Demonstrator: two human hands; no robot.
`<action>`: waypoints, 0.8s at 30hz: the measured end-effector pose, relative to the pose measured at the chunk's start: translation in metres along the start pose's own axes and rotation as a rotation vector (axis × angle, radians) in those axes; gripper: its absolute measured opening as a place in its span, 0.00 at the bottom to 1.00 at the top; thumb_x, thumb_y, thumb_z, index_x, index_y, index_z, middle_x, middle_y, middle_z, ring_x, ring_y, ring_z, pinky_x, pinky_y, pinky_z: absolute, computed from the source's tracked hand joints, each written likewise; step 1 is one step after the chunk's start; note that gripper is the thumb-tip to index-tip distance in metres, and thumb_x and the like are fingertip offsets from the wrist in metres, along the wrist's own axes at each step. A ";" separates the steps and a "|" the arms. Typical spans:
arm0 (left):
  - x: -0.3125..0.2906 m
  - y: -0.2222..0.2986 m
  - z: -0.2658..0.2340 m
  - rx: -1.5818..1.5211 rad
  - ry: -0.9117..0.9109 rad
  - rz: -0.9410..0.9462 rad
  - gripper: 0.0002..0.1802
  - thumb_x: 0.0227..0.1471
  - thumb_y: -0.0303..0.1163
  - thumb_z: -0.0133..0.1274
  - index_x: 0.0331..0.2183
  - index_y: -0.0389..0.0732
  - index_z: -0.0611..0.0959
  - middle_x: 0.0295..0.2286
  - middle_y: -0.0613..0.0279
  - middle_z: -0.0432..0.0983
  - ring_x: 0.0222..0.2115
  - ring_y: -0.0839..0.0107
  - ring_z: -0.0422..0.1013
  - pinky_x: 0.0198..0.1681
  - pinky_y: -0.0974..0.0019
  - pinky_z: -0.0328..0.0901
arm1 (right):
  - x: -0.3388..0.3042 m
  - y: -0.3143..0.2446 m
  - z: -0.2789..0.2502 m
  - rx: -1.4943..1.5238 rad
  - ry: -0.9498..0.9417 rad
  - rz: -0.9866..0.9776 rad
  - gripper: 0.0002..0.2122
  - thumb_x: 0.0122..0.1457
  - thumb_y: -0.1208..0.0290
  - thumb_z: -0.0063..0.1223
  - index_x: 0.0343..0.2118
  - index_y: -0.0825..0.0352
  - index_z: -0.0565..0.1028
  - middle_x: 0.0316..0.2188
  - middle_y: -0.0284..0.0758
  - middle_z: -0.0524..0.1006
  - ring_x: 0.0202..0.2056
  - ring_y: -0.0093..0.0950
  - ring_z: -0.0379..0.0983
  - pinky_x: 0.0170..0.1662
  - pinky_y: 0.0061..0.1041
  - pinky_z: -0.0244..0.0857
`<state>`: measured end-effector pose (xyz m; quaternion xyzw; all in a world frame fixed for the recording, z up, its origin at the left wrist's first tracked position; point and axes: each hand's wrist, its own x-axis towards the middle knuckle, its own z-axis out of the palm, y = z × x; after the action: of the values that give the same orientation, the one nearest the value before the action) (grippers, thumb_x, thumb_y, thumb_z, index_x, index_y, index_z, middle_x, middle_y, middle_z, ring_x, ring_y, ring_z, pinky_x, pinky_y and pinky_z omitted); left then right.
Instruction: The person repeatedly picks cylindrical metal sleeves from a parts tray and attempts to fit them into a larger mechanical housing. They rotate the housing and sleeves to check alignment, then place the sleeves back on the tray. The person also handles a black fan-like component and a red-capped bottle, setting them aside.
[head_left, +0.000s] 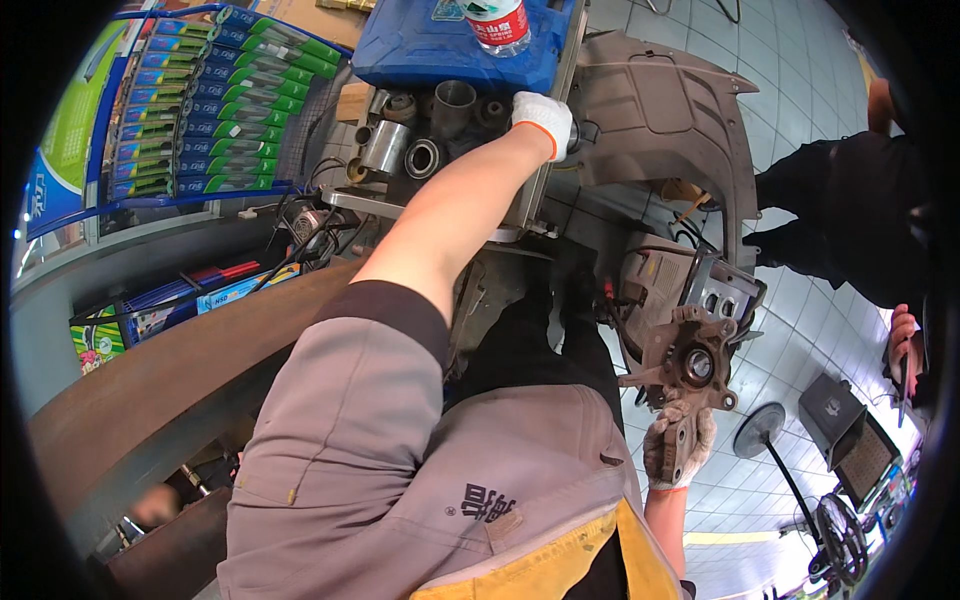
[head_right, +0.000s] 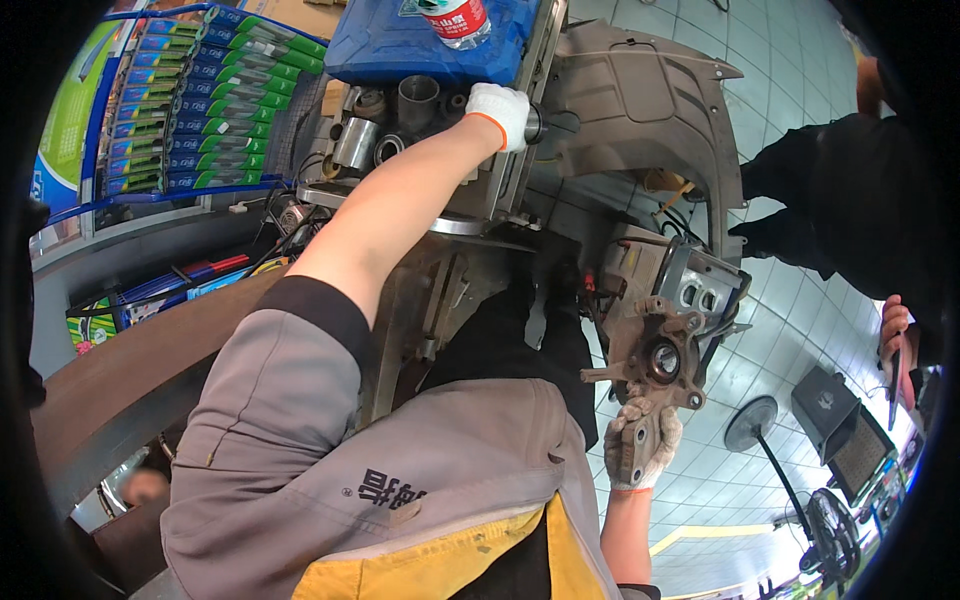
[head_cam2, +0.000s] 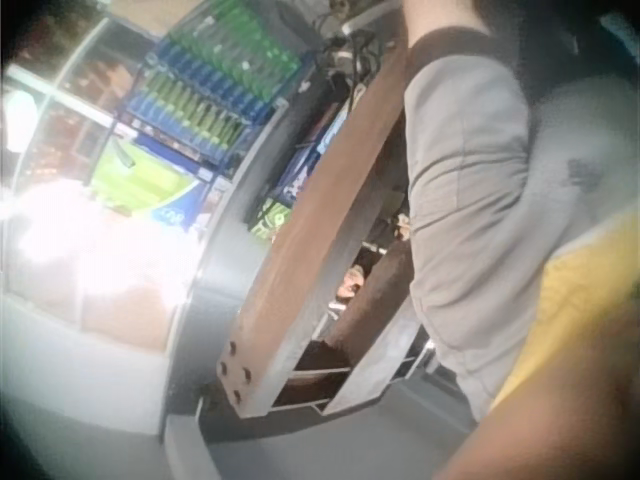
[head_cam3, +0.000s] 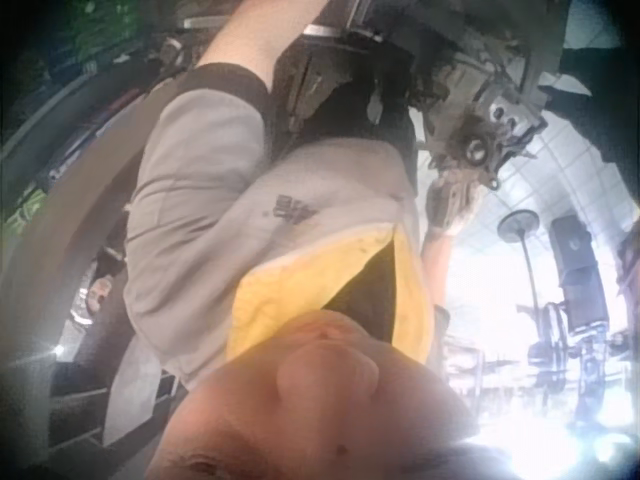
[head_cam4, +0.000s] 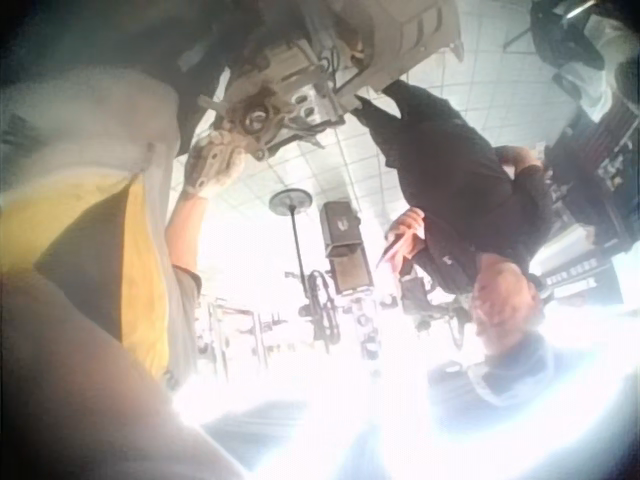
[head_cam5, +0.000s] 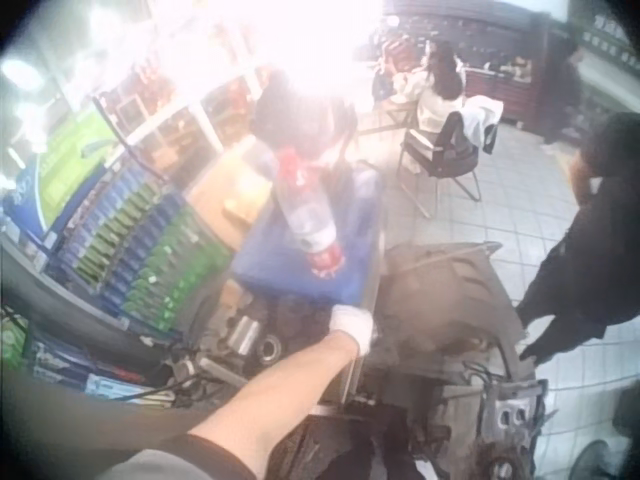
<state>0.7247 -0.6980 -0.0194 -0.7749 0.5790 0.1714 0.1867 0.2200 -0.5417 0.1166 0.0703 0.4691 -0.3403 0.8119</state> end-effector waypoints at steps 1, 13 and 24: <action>-0.009 -0.003 -0.015 -0.123 -0.023 -0.024 0.34 0.41 0.54 0.69 0.45 0.39 0.90 0.42 0.48 0.87 0.44 0.53 0.83 0.45 0.54 0.74 | 0.003 0.001 -0.002 0.006 -0.064 -0.014 0.25 0.67 0.54 0.57 0.57 0.70 0.70 0.39 0.31 0.76 0.40 0.26 0.78 0.43 0.32 0.80; -0.222 0.156 -0.030 -2.727 0.054 0.331 0.24 0.56 0.30 0.64 0.54 0.36 0.80 0.46 0.57 0.82 0.50 0.61 0.79 0.59 0.55 0.73 | 0.001 -0.013 0.029 0.330 -0.223 0.259 0.22 0.66 0.54 0.59 0.51 0.68 0.71 0.40 0.32 0.76 0.45 0.30 0.76 0.50 0.38 0.77; -0.298 0.176 -0.064 -2.261 -0.017 0.300 0.58 0.34 0.15 0.58 0.70 0.39 0.61 0.63 0.48 0.69 0.64 0.49 0.68 0.69 0.44 0.62 | -0.014 -0.021 0.075 0.151 -0.401 0.248 0.20 0.64 0.63 0.60 0.52 0.72 0.73 0.42 0.42 0.79 0.46 0.41 0.79 0.55 0.47 0.76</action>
<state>0.4774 -0.5264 0.1638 -0.4213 0.1783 0.6208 -0.6367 0.2555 -0.5836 0.1734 0.1189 0.2597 -0.2792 0.9168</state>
